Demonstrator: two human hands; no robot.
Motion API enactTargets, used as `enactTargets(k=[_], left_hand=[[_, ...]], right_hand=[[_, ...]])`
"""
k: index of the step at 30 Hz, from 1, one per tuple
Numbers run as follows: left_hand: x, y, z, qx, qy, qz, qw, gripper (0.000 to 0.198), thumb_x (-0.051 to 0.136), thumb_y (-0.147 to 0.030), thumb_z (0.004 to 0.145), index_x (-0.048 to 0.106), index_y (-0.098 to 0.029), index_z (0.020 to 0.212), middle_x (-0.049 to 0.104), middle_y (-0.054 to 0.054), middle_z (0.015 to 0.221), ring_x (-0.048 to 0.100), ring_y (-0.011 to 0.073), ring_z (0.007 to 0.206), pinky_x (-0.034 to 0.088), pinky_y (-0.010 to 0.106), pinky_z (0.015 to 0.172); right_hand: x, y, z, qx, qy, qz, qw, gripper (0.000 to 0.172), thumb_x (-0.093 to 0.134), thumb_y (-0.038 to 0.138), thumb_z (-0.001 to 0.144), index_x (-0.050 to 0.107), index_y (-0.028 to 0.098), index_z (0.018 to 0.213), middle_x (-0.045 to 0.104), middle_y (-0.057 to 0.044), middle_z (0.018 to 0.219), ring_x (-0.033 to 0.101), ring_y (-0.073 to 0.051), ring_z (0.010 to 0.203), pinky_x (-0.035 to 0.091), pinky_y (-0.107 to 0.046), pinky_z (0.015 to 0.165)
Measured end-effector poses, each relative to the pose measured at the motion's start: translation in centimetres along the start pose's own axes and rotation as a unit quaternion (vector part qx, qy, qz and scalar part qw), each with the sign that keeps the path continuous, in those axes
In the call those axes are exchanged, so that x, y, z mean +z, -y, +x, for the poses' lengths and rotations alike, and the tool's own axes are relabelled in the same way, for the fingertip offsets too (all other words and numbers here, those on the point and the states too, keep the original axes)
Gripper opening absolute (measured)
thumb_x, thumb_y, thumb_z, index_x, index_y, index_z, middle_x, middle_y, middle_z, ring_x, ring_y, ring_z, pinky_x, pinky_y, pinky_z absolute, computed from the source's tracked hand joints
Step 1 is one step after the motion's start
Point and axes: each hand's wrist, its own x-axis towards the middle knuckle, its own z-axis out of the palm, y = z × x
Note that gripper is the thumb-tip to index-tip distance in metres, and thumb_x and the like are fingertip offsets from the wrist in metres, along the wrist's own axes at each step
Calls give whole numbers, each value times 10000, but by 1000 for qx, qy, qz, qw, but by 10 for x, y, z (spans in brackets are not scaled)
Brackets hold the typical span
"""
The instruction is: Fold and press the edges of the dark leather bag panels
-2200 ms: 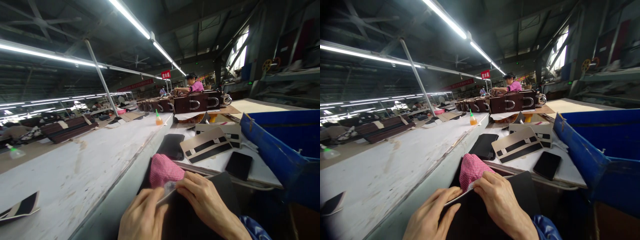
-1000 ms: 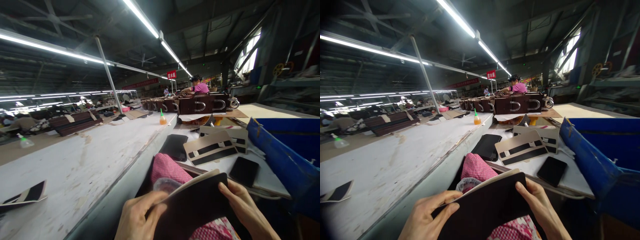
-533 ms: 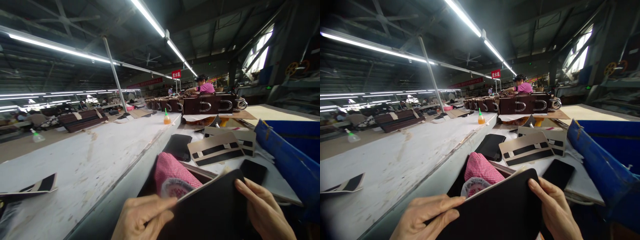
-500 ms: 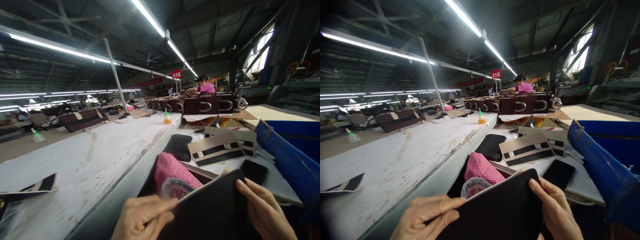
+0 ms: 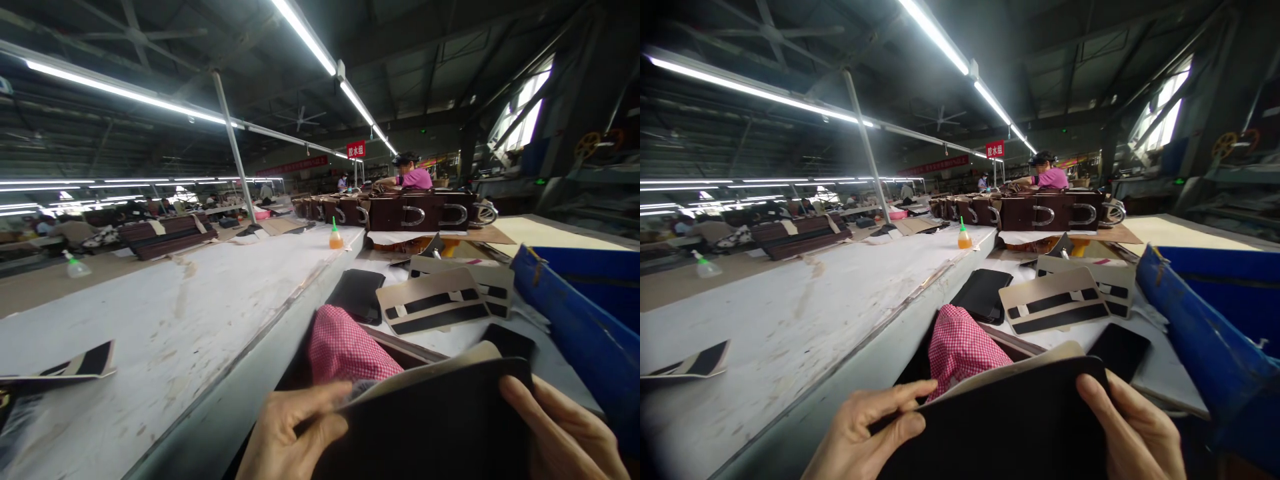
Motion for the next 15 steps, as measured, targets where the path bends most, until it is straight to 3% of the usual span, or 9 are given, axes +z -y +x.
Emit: enactTargets(k=[5,10,15], left_hand=[[0,2,-1,43,5,31,999,187,647,-247,799,831,-275,808,761,-16,659,676,117,566,516,135,569],[7,0,4,-2,44,81,996,247,547,-282,835,757,-219,721,700,2,669,555,116,547,416,175,483],[18,-8,10,-48,95,73,992,288,489,-354,860,657,-190,693,426,-34,585,344,97,552,296,223,508]], right_hand=[[1,4,0,90,-19,40,995,432,963,462,416,758,243,726,710,-35,634,655,-220,547,563,-241,431],[-5,4,0,65,-28,37,997,374,962,462,421,759,242,644,748,-57,693,683,-225,600,566,-222,445],[-12,0,-1,-6,-32,10,999,357,951,492,469,796,274,705,778,-57,775,694,-236,668,594,-230,512]])
